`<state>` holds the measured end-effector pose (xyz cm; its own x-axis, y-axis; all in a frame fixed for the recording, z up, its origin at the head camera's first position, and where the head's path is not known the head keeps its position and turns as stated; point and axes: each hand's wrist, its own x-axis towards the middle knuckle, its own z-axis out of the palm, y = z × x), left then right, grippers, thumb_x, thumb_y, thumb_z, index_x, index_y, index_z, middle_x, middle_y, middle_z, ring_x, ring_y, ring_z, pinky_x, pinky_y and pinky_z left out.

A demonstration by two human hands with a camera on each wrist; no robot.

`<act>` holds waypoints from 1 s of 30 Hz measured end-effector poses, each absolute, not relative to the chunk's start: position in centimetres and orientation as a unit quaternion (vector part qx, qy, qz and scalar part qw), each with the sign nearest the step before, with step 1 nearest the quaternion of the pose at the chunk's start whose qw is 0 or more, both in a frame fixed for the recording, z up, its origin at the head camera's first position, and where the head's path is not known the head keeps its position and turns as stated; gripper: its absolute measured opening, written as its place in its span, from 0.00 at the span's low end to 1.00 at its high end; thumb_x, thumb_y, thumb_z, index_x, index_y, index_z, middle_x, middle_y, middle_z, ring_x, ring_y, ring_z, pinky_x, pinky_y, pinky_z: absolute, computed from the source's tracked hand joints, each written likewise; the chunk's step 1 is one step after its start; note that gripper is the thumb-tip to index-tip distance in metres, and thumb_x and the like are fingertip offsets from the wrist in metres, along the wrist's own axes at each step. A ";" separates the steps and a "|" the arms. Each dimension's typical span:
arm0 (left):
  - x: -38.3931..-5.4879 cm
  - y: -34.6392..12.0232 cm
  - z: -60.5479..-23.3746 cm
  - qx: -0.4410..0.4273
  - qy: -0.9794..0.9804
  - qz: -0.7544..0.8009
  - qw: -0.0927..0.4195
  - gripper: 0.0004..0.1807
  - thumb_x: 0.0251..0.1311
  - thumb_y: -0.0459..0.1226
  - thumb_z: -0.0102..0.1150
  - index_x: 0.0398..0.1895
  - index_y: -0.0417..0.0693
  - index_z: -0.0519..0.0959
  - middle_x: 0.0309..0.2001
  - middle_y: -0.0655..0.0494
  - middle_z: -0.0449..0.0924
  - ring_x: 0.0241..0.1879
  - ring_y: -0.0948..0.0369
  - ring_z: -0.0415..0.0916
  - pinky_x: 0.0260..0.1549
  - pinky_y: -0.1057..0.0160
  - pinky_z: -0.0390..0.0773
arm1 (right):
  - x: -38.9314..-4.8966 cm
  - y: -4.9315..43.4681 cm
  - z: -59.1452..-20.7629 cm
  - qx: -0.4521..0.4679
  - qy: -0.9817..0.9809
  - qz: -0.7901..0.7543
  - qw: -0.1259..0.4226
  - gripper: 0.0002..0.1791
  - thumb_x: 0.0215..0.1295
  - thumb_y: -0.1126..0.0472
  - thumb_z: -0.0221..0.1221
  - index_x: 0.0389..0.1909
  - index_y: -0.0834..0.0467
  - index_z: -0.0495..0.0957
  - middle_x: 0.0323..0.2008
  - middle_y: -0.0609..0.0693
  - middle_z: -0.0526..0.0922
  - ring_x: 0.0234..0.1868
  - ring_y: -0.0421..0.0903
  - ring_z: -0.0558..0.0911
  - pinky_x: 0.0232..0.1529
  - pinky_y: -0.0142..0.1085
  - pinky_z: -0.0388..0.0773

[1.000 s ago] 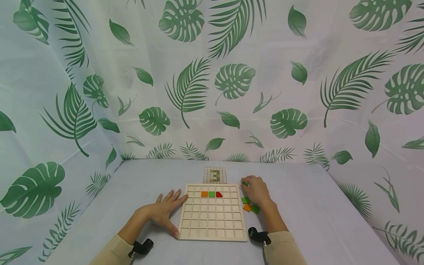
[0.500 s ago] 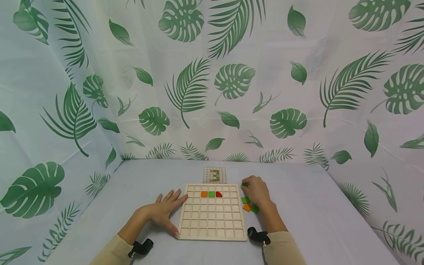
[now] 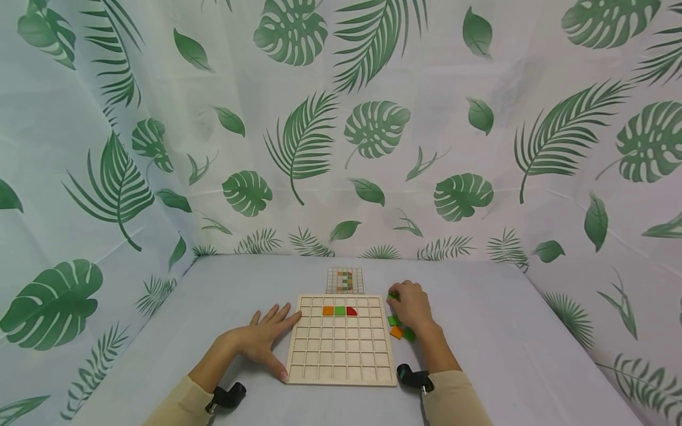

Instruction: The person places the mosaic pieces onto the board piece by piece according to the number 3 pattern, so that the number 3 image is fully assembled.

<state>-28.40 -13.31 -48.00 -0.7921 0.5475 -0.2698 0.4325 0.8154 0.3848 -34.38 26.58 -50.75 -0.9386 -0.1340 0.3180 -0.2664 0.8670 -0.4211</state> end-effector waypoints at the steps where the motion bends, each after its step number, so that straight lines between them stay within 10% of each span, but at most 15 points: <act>1: -28.4 -13.3 -48.0 0.262 0.934 0.153 0.188 0.75 0.38 0.69 0.79 0.86 0.61 0.44 0.86 0.45 0.33 0.84 0.40 0.28 0.75 0.26 0.32 | -34.3 26.6 -50.7 0.103 -0.956 0.236 0.139 0.12 0.67 0.63 0.68 0.47 0.64 0.86 0.44 0.61 0.86 0.47 0.59 0.82 0.47 0.57 0.81; 17: -28.4 -13.3 -48.1 0.259 0.934 0.155 0.191 0.76 0.37 0.69 0.79 0.86 0.61 0.44 0.86 0.45 0.32 0.85 0.41 0.28 0.75 0.26 0.31 | -34.2 26.4 -50.3 0.068 -0.962 0.240 0.113 0.14 0.68 0.58 0.67 0.48 0.63 0.83 0.45 0.60 0.85 0.49 0.61 0.80 0.53 0.65 0.72; 30: -28.4 -13.2 -48.1 0.257 0.935 0.154 0.188 0.76 0.36 0.69 0.79 0.86 0.62 0.44 0.86 0.45 0.33 0.85 0.41 0.28 0.76 0.27 0.31 | -34.2 26.6 -50.1 0.064 -0.934 0.325 0.133 0.09 0.68 0.64 0.67 0.47 0.60 0.84 0.37 0.52 0.87 0.34 0.46 0.81 0.37 0.41 0.79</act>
